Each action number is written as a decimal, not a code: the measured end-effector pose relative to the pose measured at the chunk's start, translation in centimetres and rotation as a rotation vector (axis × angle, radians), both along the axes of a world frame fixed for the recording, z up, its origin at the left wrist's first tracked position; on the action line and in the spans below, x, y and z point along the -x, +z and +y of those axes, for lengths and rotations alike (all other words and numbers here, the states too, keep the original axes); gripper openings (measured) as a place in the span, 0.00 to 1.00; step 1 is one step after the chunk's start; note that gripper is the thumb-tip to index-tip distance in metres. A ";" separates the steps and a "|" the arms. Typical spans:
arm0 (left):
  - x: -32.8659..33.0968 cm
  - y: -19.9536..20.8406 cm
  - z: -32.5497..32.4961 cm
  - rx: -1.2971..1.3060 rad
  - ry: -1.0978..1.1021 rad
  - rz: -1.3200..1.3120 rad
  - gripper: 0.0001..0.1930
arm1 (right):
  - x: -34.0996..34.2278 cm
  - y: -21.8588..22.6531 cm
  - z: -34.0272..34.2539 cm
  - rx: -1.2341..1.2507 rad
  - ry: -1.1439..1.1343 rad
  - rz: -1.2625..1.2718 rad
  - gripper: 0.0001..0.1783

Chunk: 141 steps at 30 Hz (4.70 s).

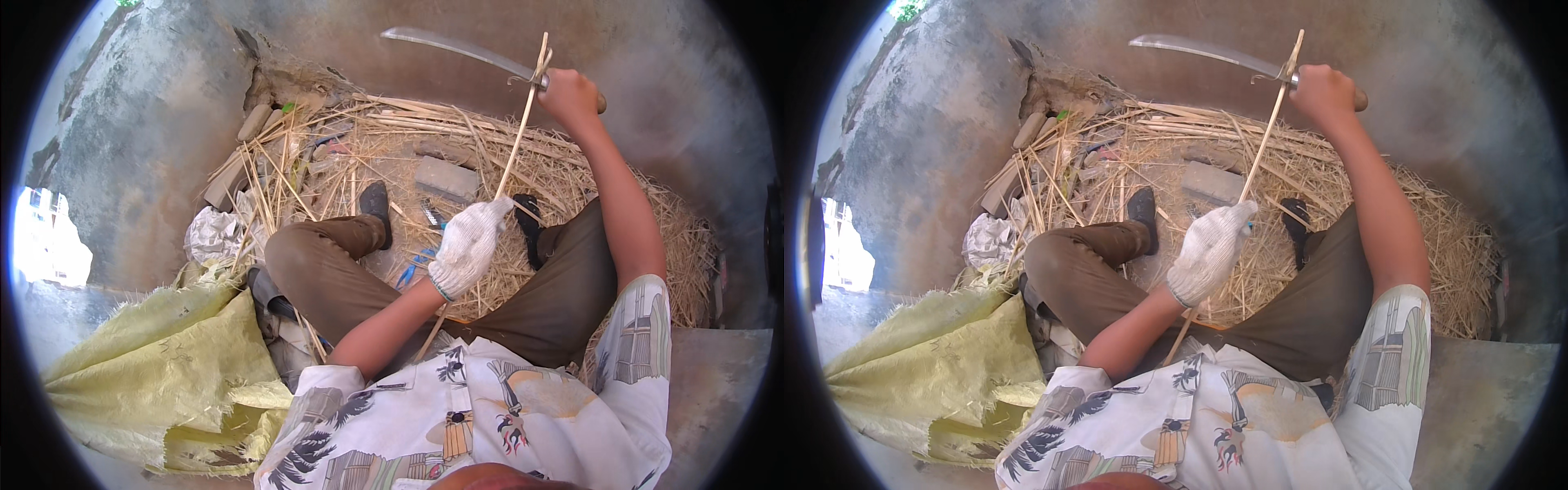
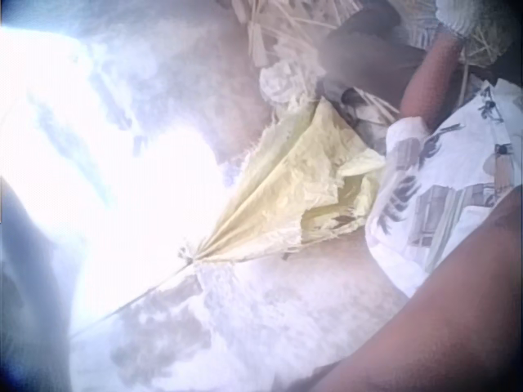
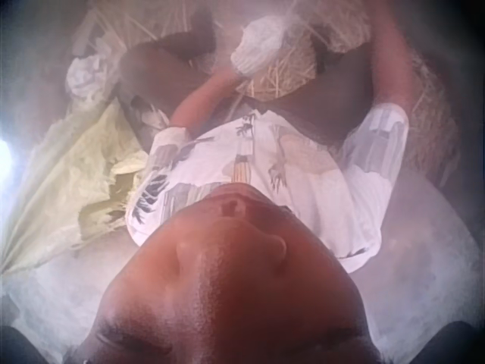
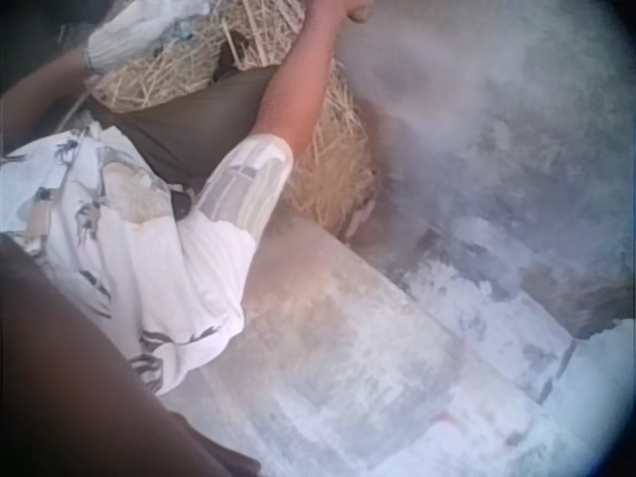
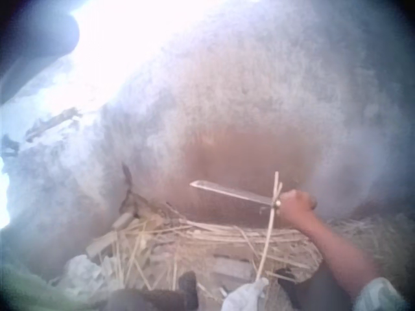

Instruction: The person sits on the floor and uses a curved knife to shave and sharpen thin wooden sticks. They hold the stick in one hand and repeatedly draw the blade along its length to create a pointed tip, occasionally rotating the stick to work on different sides.

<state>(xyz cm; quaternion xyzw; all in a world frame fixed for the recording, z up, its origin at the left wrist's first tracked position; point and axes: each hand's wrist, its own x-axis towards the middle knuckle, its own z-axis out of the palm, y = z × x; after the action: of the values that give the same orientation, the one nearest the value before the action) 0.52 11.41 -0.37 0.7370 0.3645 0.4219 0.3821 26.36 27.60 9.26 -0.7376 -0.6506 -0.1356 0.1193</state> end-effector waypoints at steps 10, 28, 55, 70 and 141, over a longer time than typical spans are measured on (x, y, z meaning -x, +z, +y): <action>0.5 1.8 -1.7 0.438 -0.029 0.037 0.18 | 0.3 -1.0 -2.1 0.126 0.033 0.001 0.13; 0.0 2.1 -1.5 0.538 0.004 0.033 0.20 | 0.0 1.0 -3.3 0.135 0.030 0.133 0.10; 2.4 2.4 1.1 0.415 0.229 -0.216 0.21 | 3.1 -1.1 -2.3 -0.061 0.332 -0.173 0.10; 3.9 3.1 -0.1 -0.245 0.016 0.092 0.27 | 1.2 2.0 -2.2 -0.021 -0.030 0.262 0.12; 10.3 -0.5 -7.4 0.588 0.465 -0.420 0.13 | 13.2 -3.2 1.9 0.016 0.434 -0.012 0.13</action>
<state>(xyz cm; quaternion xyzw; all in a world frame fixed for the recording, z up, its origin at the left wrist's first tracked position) -9.74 3.99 -0.87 0.3932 0.5399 0.5157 0.5367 13.19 29.45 6.05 -0.5801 -0.7961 -0.1059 0.1360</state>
